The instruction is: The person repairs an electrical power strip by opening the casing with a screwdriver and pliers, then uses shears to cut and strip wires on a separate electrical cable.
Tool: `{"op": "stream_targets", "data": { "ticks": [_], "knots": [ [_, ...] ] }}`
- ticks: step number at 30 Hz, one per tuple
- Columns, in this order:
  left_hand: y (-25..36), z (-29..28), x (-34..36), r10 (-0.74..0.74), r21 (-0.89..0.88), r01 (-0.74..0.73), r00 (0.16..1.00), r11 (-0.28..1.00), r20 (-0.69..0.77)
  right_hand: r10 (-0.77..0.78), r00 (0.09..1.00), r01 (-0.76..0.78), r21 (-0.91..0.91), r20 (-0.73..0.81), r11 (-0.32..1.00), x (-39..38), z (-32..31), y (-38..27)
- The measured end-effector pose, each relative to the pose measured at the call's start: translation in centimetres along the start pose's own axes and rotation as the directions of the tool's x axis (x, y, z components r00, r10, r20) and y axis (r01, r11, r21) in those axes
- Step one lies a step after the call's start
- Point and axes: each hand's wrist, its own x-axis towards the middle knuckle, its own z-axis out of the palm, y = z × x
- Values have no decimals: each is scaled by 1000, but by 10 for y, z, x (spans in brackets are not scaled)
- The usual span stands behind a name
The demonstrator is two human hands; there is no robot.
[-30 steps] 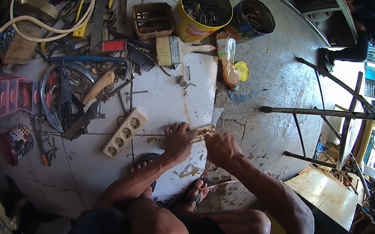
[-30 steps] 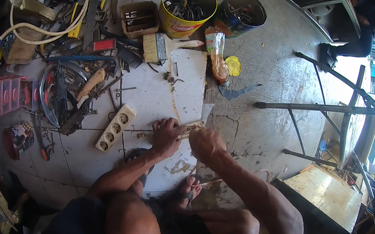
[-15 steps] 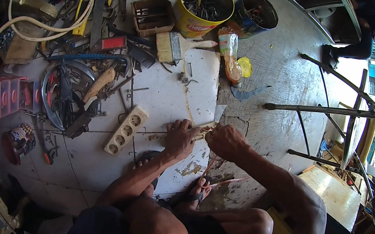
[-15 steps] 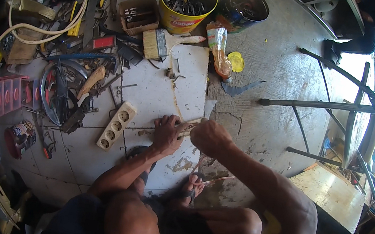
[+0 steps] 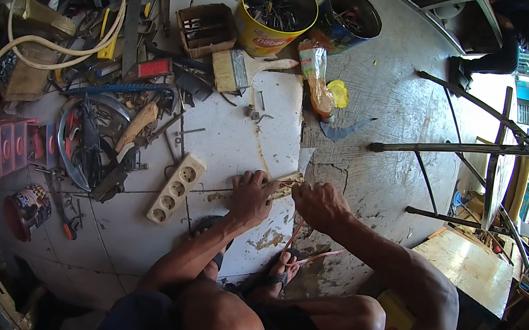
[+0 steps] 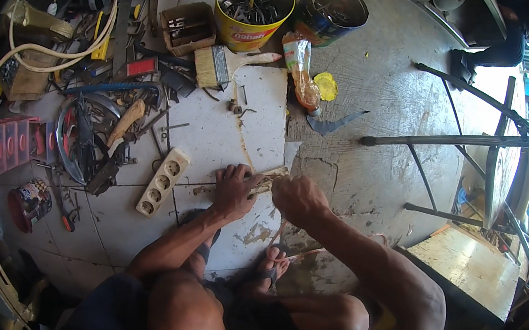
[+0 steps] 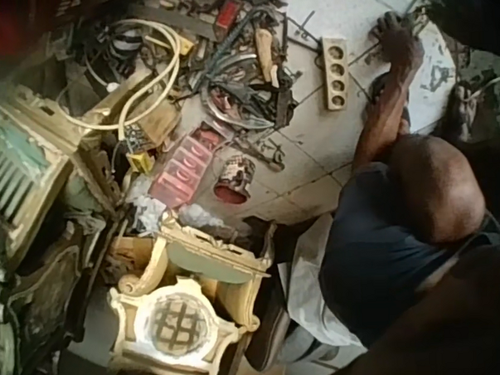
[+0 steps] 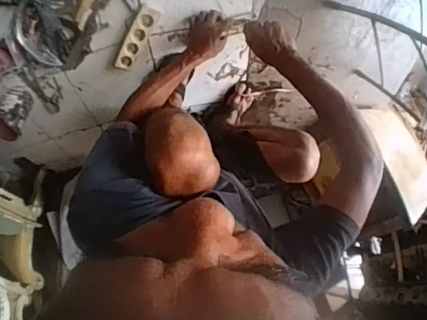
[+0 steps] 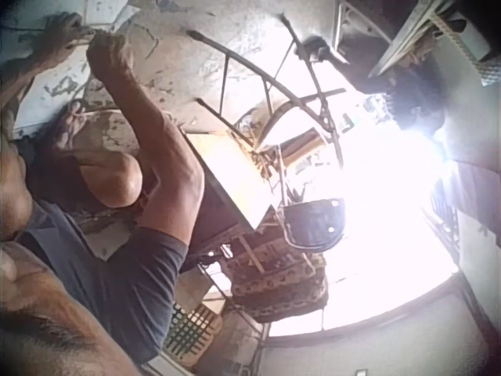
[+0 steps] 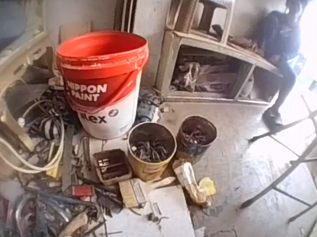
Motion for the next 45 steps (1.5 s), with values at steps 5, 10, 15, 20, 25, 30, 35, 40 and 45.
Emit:
{"op": "stream_targets", "data": {
  "ticks": [5,10,15,20,25,30,35,40,45],
  "knots": [
    [-3,0,-1,-4,-58,5,1000,998,23,82,957,-119,120,279,986,20,-11,-13],
    [3,-2,0,19,-2,-19,999,1000,29,336,779,-613,531,530,585,30,-5,26],
    [-9,4,-5,3,17,-3,1000,1000,6,295,692,-714,684,659,149,30,-19,28],
    [1,4,3,19,12,-19,1000,1000,-3,74,995,-75,-3,-73,997,5,12,0],
    [-4,3,-1,1,-8,0,1000,1000,18,10,992,-18,60,127,998,4,22,-3],
    [3,6,6,59,-37,-58,998,998,35,211,962,-246,217,175,945,20,-6,9],
    [-6,-2,4,74,17,-74,996,997,45,343,687,-725,571,641,385,44,-24,28],
    [-5,-2,4,75,-6,-75,996,997,37,14,1000,-15,93,12,996,14,12,15],
    [-9,-8,4,41,10,-42,995,999,93,50,982,-92,231,180,969,23,-4,8]
  ]
}}
